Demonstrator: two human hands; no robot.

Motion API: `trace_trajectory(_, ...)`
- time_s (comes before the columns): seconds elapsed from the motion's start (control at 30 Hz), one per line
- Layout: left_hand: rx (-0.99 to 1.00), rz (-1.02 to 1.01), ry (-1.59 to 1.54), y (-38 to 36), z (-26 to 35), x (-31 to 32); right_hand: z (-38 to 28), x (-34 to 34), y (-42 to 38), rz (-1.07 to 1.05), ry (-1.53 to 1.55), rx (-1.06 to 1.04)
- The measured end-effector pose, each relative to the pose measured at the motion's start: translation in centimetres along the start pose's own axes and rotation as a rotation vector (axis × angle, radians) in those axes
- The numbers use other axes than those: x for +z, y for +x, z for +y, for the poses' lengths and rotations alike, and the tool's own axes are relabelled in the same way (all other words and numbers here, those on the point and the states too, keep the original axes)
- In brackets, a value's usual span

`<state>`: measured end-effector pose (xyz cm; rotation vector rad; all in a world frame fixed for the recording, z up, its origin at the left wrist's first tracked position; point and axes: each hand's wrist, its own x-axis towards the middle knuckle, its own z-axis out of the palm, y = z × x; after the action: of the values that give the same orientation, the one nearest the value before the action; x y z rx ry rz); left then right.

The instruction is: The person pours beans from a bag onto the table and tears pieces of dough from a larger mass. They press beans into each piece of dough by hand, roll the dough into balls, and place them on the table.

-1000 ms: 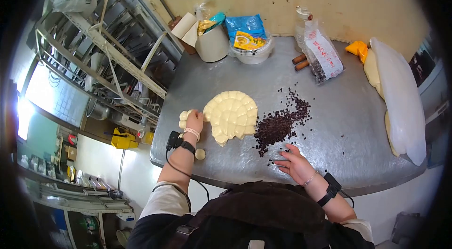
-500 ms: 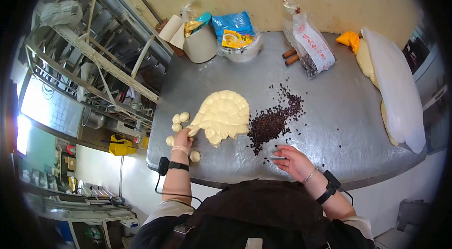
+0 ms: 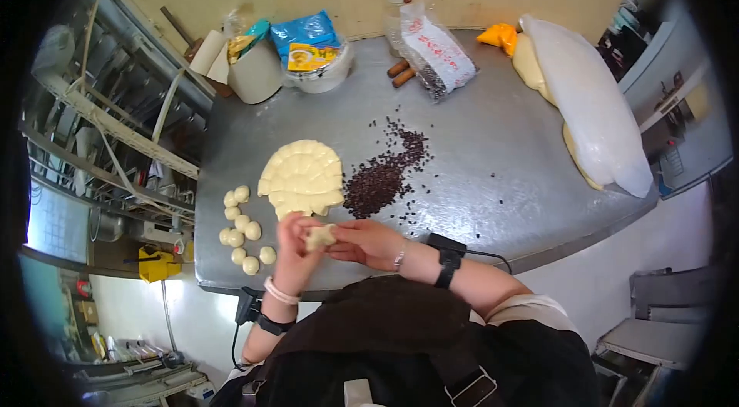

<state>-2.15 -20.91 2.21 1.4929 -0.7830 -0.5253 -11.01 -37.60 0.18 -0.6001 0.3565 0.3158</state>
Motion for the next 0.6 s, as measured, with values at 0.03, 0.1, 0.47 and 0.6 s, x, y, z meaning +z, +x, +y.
trace_trajectory(0.03,-0.002,-0.087,0.047,-0.1,-0.5,1.2,0.0,0.2,0.1,0.004,-0.049,-0.043)
trace_trajectory(0.1,-0.06,-0.093,0.083,-0.3,0.1,1.8,-0.3,0.2,-0.4,0.138,-0.14,-0.094)
trace_trajectory(0.47,-0.132,0.142,-0.119,1.7,-1.6,4.5,0.4,-2.1,-2.2,0.056,-0.173,-0.217)
trace_trajectory(0.6,-0.441,0.055,-0.8,1.5,-3.5,3.8,1.2,-2.8,-1.9,0.22,-0.353,-0.419)
